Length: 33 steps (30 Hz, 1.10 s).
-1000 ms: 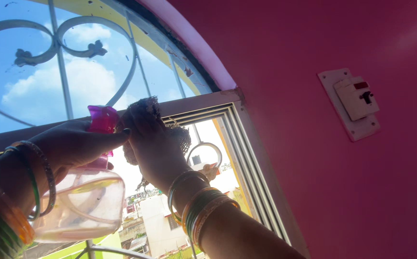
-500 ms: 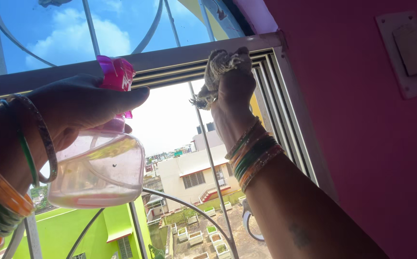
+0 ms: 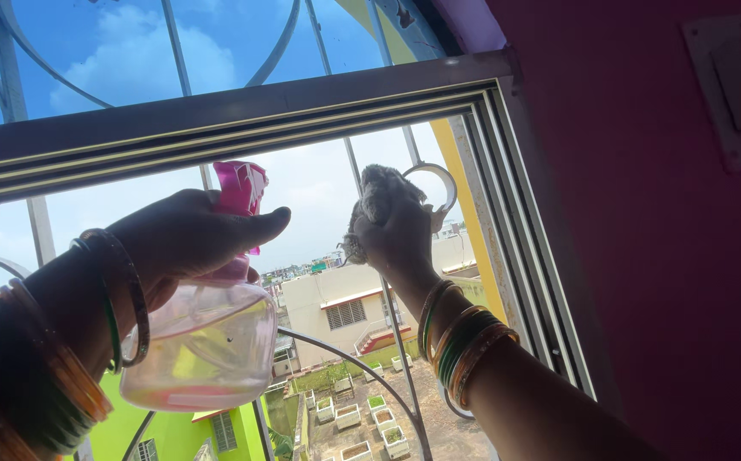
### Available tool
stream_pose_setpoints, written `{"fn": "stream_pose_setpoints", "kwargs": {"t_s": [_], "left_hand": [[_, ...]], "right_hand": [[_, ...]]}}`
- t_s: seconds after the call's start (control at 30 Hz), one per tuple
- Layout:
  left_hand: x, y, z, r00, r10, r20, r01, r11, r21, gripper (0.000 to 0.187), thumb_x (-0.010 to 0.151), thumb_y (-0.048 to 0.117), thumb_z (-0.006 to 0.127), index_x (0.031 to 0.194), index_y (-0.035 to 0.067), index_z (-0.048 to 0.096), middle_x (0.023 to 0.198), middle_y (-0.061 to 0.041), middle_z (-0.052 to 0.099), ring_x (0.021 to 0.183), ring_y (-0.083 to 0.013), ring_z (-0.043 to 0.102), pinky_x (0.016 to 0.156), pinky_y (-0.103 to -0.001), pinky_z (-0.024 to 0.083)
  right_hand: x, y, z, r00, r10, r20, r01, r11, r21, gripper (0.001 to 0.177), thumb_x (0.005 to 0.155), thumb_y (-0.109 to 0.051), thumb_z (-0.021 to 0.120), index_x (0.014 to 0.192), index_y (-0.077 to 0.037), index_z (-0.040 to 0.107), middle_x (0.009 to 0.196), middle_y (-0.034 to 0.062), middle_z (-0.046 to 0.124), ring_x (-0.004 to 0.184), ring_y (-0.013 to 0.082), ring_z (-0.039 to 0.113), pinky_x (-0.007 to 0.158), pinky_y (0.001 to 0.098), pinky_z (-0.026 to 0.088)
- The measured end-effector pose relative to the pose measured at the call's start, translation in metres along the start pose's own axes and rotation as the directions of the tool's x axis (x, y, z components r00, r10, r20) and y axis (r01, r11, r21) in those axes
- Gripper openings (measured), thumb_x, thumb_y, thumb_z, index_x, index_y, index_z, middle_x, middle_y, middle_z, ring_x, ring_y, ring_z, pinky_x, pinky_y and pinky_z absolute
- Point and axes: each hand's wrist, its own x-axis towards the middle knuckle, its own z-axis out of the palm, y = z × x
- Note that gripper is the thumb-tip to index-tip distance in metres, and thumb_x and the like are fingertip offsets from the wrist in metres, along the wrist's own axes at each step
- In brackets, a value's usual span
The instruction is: The person cleans the metal grills and the frame of a window using a cloth and a spray bottle.
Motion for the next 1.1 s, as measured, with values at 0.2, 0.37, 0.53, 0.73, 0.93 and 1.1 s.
{"fn": "stream_pose_setpoints", "kwargs": {"t_s": [0.2, 0.37, 0.53, 0.73, 0.93, 1.1], "left_hand": [[0.011, -0.025, 0.028, 0.993, -0.013, 0.118, 0.02, 0.998, -0.063, 0.057, 0.083, 0.048, 0.08, 0.109, -0.001, 0.068, 0.089, -0.012, 0.067, 0.079, -0.0224, 0.069, 0.079, -0.039, 0.061], [0.021, -0.049, 0.048, 0.98, -0.003, 0.199, 0.023, 0.995, -0.099, 0.056, 0.081, 0.047, 0.079, 0.109, -0.001, 0.068, 0.085, -0.011, 0.065, 0.076, -0.0221, 0.066, 0.077, -0.041, 0.059], [0.031, -0.054, 0.067, 0.974, 0.06, 0.219, -0.037, 0.993, -0.108, 0.053, 0.081, 0.047, 0.076, 0.105, 0.001, 0.072, 0.084, -0.012, 0.068, 0.076, -0.0225, 0.068, 0.077, -0.042, 0.058], [0.049, -0.036, 0.083, 0.96, 0.152, 0.236, -0.115, 0.98, -0.161, 0.051, 0.081, 0.045, 0.078, 0.105, 0.001, 0.07, 0.086, -0.009, 0.067, 0.079, -0.0205, 0.07, 0.072, -0.036, 0.063], [0.089, -0.006, 0.085, 0.974, 0.16, 0.163, -0.147, 0.985, -0.087, 0.05, 0.083, 0.047, 0.077, 0.106, 0.003, 0.071, 0.087, -0.008, 0.068, 0.077, -0.0185, 0.071, 0.072, -0.034, 0.062], [0.121, -0.001, 0.094, 0.958, 0.25, 0.138, -0.221, 0.955, -0.197, 0.042, 0.083, 0.039, 0.078, 0.102, 0.002, 0.075, 0.089, -0.01, 0.074, 0.077, -0.019, 0.072, 0.074, -0.035, 0.06]], "right_hand": [[-0.064, 0.017, 0.01, 0.955, -0.121, 0.269, 0.208, 0.924, -0.322, 0.08, 0.082, -0.005, 0.075, 0.149, 0.01, 0.036, 0.152, 0.0346, 0.038, 0.145, 0.0473, 0.035, 0.116, 0.0439, 0.039], [-0.092, 0.008, -0.002, 0.934, -0.055, 0.354, 0.19, 0.913, -0.36, 0.093, 0.073, -0.001, 0.074, 0.153, 0.007, 0.026, 0.156, 0.032, 0.031, 0.143, 0.0465, 0.037, 0.113, 0.0428, 0.042], [-0.117, 0.013, -0.01, 0.91, -0.14, 0.39, 0.314, 0.847, -0.429, 0.081, 0.079, 0.004, 0.065, 0.152, 0.007, 0.03, 0.157, 0.0323, 0.033, 0.14, 0.0462, 0.044, 0.112, 0.0448, 0.043], [-0.098, 0.018, -0.001, 0.893, -0.185, 0.409, 0.367, 0.825, -0.43, 0.071, 0.082, 0.004, 0.06, 0.15, 0.007, 0.036, 0.156, 0.037, 0.031, 0.136, 0.0459, 0.048, 0.108, 0.0444, 0.046], [-0.046, 0.026, 0.018, 0.876, -0.286, 0.388, 0.438, 0.809, -0.393, 0.057, 0.086, 0.003, 0.06, 0.141, 0.01, 0.045, 0.155, 0.0379, 0.034, 0.14, 0.0466, 0.046, 0.11, 0.0433, 0.048], [-0.038, 0.027, 0.016, 0.853, -0.415, 0.316, 0.51, 0.79, -0.339, 0.061, 0.085, 0.005, 0.063, 0.143, 0.01, 0.044, 0.151, 0.0333, 0.041, 0.146, 0.0472, 0.042, 0.115, 0.0442, 0.043]]}}
